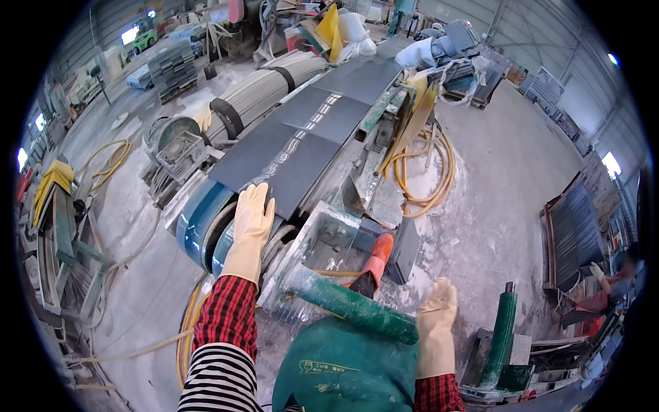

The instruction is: The person repeatedly feeds dark rectangular tiles into a conveyor-fed machine, then removes and stacks the processed tiles. The person also briefly operates a control panel on the machine.

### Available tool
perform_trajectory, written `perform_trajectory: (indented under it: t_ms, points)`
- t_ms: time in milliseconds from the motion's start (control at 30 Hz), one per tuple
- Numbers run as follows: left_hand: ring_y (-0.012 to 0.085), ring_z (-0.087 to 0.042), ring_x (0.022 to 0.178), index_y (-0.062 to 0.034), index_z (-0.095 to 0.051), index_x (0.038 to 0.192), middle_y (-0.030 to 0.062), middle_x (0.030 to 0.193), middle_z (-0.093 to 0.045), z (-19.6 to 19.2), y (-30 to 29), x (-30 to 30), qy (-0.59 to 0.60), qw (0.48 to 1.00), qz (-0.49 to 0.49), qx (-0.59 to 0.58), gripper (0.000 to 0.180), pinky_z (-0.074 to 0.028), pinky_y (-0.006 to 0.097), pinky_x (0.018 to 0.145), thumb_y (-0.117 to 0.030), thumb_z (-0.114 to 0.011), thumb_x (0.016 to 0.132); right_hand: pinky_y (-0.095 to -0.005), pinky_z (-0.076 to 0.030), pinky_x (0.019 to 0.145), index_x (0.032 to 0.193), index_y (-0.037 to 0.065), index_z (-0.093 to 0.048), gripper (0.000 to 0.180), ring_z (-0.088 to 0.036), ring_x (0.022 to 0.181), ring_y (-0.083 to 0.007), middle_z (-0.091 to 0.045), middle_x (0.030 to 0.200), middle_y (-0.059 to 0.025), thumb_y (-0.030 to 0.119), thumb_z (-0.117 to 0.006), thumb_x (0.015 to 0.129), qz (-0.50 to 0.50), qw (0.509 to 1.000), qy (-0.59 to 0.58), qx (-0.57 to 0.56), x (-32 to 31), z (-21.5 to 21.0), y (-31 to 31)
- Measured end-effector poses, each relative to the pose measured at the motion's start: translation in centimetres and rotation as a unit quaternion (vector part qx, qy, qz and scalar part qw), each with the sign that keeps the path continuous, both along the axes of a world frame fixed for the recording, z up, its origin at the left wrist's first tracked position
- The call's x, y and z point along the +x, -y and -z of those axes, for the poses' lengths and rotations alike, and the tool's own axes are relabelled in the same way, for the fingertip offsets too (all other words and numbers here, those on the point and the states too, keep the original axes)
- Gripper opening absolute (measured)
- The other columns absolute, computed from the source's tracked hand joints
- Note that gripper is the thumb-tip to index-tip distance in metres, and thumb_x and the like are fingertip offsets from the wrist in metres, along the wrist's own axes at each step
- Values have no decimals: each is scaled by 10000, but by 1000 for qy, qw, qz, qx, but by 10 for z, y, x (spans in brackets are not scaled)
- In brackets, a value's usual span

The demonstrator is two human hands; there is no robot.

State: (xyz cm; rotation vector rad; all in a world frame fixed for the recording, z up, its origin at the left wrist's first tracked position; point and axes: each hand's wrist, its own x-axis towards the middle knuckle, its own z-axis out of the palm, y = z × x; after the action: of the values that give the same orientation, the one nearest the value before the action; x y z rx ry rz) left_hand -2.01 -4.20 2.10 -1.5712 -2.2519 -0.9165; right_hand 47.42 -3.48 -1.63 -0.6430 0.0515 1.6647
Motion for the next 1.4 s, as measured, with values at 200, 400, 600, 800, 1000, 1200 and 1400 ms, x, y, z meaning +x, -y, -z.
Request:
perform_trajectory:
  t_ms: [200, 400, 600, 800, 1000, 1200, 1400]
  points:
    - [376, -472, 1314, -22, -553, 1328, 212, 1343, -571, -3, 3, 4, 8, 1000, -14, -18, 443, -317, 445, 1155, -237, -598, 944, -369, -608, 784, 1090, 20, -664, 322, -703, 864, -200, -732, 951, -53, 296, -520, 1009, -39, 997, -60, -22, -11, 36, 26]
    - [401, -462, 1319, -55, -552, 1349, 231, 1367, -551, 2, 7, 0, 21, 1000, -10, -11, 442, -328, 456, 1150, -247, -596, 952, -393, -600, 824, 1116, 4, -636, 338, -699, 868, -223, -705, 954, -56, 302, -516, 1012, -102, 993, -62, 0, -4, 46, 24]
    - [392, -452, 1332, -67, -547, 1357, 212, 1383, -544, 7, 7, 3, 22, 999, -18, -16, 440, -321, 449, 1161, -233, -603, 953, -361, -550, 800, 1047, 31, -578, 265, -613, 817, -197, -606, 897, -27, 289, -548, 999, -105, 991, -78, 12, -6, 41, 25]
    - [402, -450, 1331, -73, -536, 1366, 219, 1392, -533, 3, 14, 4, 26, 999, -20, -22, 448, -324, 449, 1159, -225, -606, 950, -291, -376, 664, 860, 94, -429, 266, -349, 694, -148, -321, 766, 11, 265, -606, 961, -85, 995, -51, -19, -22, 9, 28]
    - [410, -453, 1326, -75, -536, 1366, 226, 1388, -534, 4, 15, 4, 28, 999, -20, -21, 449, -336, 452, 1151, -228, -609, 949, -285, -343, 630, 846, 97, -428, 263, -336, 679, -141, -313, 759, 11, 266, -589, 969, -93, 994, -57, -7, -21, 13, 25]
    - [409, -459, 1321, -74, -551, 1353, 223, 1380, -542, 1, 20, 5, 31, 999, -18, -12, 438, -344, 453, 1145, -217, -617, 945, -279, -341, 630, 840, 95, -422, 255, -319, 671, -139, -290, 754, 12, 253, -562, 984, -94, 992, -78, -10, -21, 14, 24]
    - [407, -466, 1313, -78, -558, 1347, 221, 1376, -545, 2, 25, 4, 29, 999, -17, -4, 432, -353, 451, 1138, -210, -624, 941, -285, -377, 670, 890, 73, -459, 226, -353, 696, -142, -317, 774, 10, 249, -562, 985, -88, 994, -51, -35, -22, 14, 25]
